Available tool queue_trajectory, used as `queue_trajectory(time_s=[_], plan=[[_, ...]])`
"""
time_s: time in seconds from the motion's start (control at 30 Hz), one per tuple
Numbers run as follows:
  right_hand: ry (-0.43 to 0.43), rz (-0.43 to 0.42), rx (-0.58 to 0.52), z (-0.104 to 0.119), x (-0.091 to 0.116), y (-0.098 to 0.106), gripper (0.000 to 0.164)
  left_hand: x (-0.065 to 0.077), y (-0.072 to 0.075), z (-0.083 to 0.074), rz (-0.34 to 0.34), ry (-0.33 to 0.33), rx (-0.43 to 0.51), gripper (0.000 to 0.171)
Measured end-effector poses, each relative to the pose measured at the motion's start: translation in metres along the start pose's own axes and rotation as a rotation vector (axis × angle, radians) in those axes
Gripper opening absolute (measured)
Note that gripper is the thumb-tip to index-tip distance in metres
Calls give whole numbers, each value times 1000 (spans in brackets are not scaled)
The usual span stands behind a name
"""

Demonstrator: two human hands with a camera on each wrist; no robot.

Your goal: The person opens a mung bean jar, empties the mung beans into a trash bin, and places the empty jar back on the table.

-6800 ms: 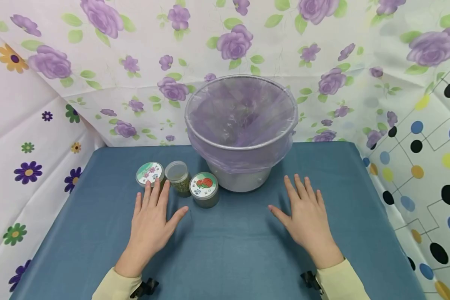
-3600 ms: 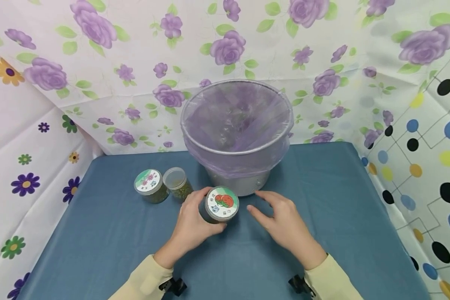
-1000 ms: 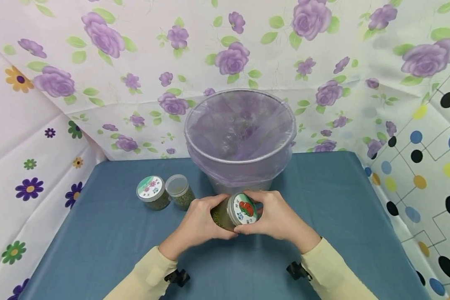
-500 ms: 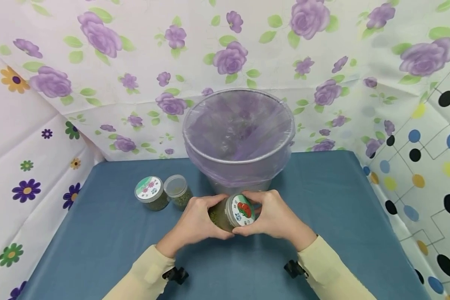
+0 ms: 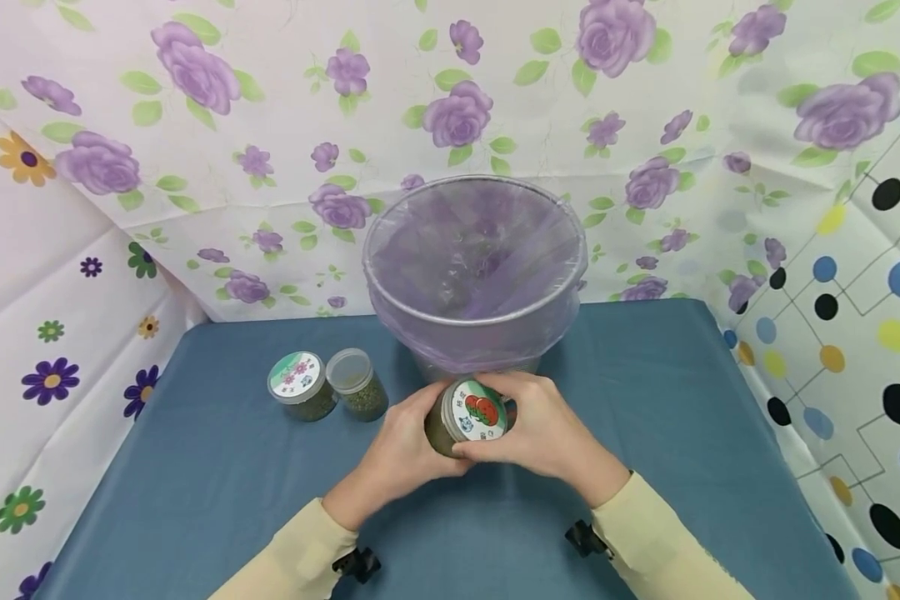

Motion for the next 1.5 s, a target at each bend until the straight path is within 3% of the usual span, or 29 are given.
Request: queue_trajectory(time_s=[0.23, 0.47, 0.7, 1.13, 1.37, 1.5], plan=[[59, 71, 65, 9, -6, 0, 85, -3, 7, -1, 15, -92, -36, 86], [-6, 123, 73, 10, -7, 0, 87, -8, 7, 2, 112, -78, 14, 80], [-10, 112, 56, 5, -5, -1, 89, -12, 5, 5, 162, -84, 17, 76], [-11, 91, -5, -1, 0, -3, 86, -15, 4, 7, 162, -121, 46, 66], [102, 194, 85, 4, 0, -6, 82, -8, 2, 16, 285, -48, 150, 84], [137, 241, 93, 8, -3, -8, 81, -4, 3, 20, 285, -2, 198, 83]])
Point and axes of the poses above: each hand's wrist, its own x-axis away from the middle knuckle, its own y-axis out of the back of the hand, z = x × y, the point moved 3 cm from there along -x, towards the middle knuckle, and after that the axes turned 15 degrees about -z, right-handed, at the moved point
